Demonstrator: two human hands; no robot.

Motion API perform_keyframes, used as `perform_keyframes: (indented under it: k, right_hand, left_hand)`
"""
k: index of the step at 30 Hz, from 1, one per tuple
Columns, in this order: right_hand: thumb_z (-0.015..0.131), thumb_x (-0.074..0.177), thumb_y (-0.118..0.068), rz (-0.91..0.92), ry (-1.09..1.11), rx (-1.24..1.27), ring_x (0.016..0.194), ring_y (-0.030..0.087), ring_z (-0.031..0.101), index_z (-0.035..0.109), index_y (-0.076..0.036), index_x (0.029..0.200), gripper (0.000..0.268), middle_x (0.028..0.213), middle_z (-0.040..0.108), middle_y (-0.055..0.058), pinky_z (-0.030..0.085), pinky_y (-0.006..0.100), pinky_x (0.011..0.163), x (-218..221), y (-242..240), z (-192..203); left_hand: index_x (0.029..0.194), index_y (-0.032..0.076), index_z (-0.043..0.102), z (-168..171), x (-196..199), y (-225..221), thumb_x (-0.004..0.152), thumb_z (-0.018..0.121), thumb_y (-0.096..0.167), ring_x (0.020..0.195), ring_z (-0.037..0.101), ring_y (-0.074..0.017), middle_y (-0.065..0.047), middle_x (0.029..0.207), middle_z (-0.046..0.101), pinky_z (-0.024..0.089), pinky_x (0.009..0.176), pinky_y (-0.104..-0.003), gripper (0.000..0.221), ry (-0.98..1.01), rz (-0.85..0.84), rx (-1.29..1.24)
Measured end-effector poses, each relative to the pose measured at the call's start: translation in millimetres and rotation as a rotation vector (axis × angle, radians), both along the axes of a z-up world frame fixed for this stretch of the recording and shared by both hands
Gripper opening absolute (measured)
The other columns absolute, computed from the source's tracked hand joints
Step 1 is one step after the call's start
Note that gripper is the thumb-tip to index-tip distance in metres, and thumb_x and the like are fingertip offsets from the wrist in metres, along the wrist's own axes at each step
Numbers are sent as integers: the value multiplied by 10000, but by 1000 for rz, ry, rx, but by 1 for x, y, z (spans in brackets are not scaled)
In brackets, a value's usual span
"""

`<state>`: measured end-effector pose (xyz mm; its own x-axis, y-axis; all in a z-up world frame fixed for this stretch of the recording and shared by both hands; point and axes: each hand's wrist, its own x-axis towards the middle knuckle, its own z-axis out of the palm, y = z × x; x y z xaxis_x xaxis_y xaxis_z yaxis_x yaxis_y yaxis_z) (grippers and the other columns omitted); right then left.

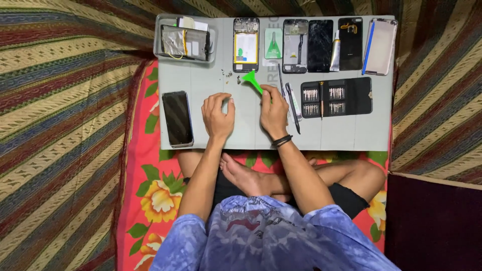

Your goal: Organizing, inspecting, and manipulating various smartphone components such as screens, frames, and batteries using manual handling and small repair tools.

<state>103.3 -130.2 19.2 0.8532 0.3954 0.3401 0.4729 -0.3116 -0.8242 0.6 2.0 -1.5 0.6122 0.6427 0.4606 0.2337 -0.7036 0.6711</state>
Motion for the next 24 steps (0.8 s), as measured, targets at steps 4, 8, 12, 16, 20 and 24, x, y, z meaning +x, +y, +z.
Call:
perform_keyframes:
  k: [4,8,12,16,20,24]
  right_hand:
    - [450,1098,-174,-27,133,224,543,206,620,671,-78,1189,258,688,623,65,517,325,502,3,-4,-11]
    - [386,1110,-132,-58,290,490,434,139,566,610,-24,1229,275,735,589,87,470,235,346,2,-5,-17]
    - [382,1119,-147,-80,300,548,445,132,575,591,-22,1251,278,764,586,96,473,214,343,2,-8,-19]
    - [420,1097,-175,-78,448,558,504,61,491,551,-71,1277,246,839,587,42,435,213,411,-2,-13,-12]
    - [432,1092,-154,-60,436,559,502,52,489,553,-68,1259,223,819,590,31,432,207,411,-1,-12,-9]
    - [427,1090,-137,-54,425,549,503,57,488,561,-71,1247,217,821,586,35,427,212,411,-1,-13,-7]
  left_hand:
    - [1072,167,705,14,15,1,941,704,179,1042,628,-243,-4,1057,655,473,933,-418,131,25,-4,-68]
    - [1239,64,645,65,54,-1,945,723,235,1124,579,-373,-156,1203,596,477,933,-502,350,197,-61,-29]
    - [1399,47,543,68,106,6,929,764,262,1240,547,-434,-211,1357,528,489,954,-528,562,396,-104,100]
    - [1453,89,432,32,135,20,822,789,356,1126,539,-414,-213,1484,411,484,904,-510,772,625,-71,171]
    - [1479,100,394,30,138,23,784,809,319,1101,544,-409,-213,1494,393,516,881,-513,838,693,-67,145]
    - [1436,105,424,30,138,23,747,856,305,999,568,-407,-215,1382,461,526,840,-519,837,642,-80,179]
